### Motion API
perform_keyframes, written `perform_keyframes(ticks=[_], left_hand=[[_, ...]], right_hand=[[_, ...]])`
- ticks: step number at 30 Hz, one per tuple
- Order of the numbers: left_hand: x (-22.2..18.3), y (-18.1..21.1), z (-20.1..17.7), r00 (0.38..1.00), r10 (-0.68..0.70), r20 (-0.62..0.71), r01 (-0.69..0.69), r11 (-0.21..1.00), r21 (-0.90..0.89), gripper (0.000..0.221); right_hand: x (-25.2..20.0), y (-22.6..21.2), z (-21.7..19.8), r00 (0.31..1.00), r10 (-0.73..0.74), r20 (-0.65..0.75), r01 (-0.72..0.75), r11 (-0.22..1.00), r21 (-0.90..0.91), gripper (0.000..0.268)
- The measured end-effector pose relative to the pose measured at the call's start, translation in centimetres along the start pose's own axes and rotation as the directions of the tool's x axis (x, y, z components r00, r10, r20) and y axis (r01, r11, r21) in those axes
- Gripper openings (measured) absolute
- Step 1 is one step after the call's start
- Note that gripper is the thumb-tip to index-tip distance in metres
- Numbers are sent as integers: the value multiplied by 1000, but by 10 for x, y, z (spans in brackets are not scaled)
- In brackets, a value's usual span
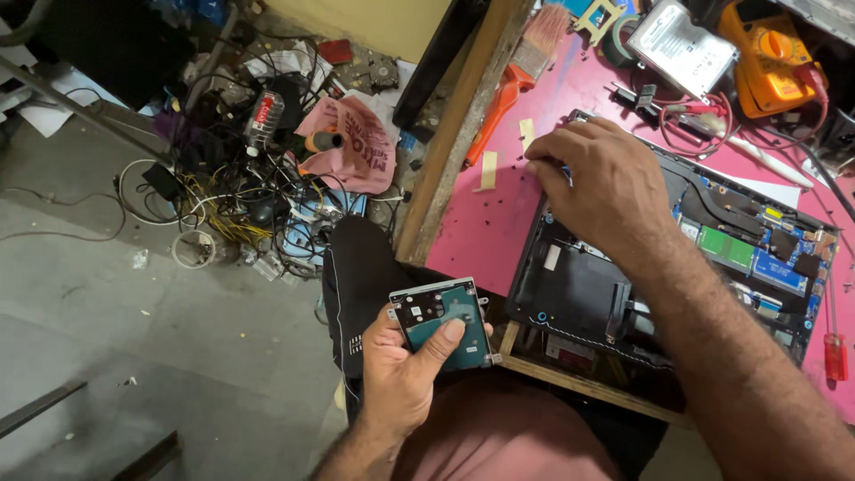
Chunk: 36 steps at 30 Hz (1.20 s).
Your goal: The person works on a laptop motherboard using a screwdriver to detach and reattach a small rectangular component by hand.
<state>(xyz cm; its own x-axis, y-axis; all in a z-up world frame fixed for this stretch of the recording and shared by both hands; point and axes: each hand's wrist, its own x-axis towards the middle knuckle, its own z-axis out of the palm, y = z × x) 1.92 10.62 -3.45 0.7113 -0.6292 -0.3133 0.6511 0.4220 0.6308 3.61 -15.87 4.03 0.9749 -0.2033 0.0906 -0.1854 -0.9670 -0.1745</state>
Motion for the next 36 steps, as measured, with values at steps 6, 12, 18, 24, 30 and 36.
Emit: perform_keyframes(ticks=[6,12,18,24,30,36], left_hand=[[-1,-7,-11,999,-15,35,18,997,-69,26],[0,-7,-11,995,-51,89,64,987,-146,27],[-4,-7,-7,961,-195,195,256,895,-365,29],[-11,-25,-5,903,-264,340,401,803,-442,31],[-18,-36,3,882,-306,357,446,786,-428,30],[-20,-40,8,870,-312,382,458,797,-393,33]], right_hand=[[7,-1,9,1000,-18,13,18,998,-55,15],[11,2,16,996,-85,4,85,987,-137,15],[-11,-2,-11,997,-24,-70,25,1000,15,13],[-83,-41,-49,997,-25,-76,60,864,500,8],[-111,-60,-55,998,8,57,-41,790,612,18],[-118,-56,-52,999,23,44,-46,756,653,15]])
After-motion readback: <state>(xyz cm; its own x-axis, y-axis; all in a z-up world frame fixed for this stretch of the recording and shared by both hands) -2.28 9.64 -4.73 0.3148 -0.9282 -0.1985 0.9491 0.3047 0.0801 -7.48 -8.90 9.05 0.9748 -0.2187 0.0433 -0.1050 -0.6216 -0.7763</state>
